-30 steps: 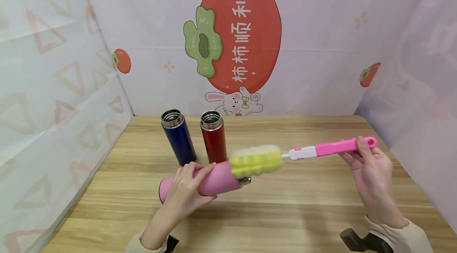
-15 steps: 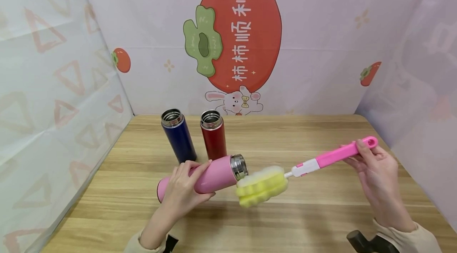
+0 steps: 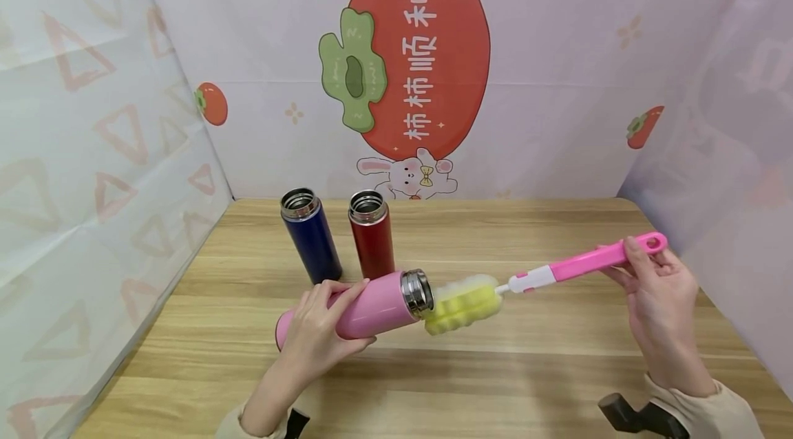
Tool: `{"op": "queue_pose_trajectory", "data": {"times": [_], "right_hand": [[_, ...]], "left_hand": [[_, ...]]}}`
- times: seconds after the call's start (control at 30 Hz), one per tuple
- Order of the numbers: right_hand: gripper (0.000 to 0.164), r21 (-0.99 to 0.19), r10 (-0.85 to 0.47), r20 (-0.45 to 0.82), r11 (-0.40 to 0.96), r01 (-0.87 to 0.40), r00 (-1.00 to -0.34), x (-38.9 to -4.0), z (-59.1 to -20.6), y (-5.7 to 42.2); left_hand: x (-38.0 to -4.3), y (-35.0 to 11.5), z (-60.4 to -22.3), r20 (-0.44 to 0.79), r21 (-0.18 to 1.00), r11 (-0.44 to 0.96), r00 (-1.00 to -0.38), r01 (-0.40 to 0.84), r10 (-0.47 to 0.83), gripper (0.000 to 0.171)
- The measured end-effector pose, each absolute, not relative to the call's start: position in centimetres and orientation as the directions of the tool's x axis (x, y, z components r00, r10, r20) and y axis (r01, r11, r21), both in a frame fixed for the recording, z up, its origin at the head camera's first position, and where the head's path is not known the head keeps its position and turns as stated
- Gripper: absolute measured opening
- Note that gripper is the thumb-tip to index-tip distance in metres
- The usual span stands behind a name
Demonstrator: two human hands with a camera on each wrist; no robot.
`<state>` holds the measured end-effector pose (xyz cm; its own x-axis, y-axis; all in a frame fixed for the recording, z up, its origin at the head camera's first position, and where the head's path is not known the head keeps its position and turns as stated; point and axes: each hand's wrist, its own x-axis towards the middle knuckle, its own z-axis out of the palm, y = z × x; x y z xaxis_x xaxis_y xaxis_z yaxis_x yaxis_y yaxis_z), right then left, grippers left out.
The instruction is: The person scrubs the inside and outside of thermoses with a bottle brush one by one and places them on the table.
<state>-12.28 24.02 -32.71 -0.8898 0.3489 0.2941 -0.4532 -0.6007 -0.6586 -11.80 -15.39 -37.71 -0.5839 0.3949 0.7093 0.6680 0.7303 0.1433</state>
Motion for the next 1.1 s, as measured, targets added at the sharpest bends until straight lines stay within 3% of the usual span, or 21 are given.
{"op": "queue_pose_trajectory", "data": {"times": [0.23, 0.43, 0.87, 1.1], "right_hand": [[0.005, -0.638, 0.467, 0.286, -0.559, -0.530, -0.837, -12.6, -32.5, 23.7], [0.006, -0.641, 0.492, 0.279, -0.544, -0.542, -0.825, -12.6, -32.4, 23.7], [0.005, -0.620, 0.422, 0.311, -0.590, -0.518, -0.852, -12.5, -32.3, 24.5], [0.007, -0.641, 0.368, 0.304, -0.603, -0.475, -0.878, -12.5, -32.2, 25.1]], "left_hand": [[-11.7, -15.2, -38.0, 0.708, 0.120, 0.708, -0.560, 0.696, 0.431, 0.077], [-11.7, -15.0, -38.1, 0.707, 0.171, 0.708, -0.586, 0.685, 0.396, 0.075], [-11.8, -14.3, -38.5, 0.706, 0.412, 0.597, -0.655, 0.689, 0.269, 0.078], [-11.9, -14.0, -38.6, 0.624, 0.604, 0.493, -0.757, 0.626, 0.197, 0.079]]}}
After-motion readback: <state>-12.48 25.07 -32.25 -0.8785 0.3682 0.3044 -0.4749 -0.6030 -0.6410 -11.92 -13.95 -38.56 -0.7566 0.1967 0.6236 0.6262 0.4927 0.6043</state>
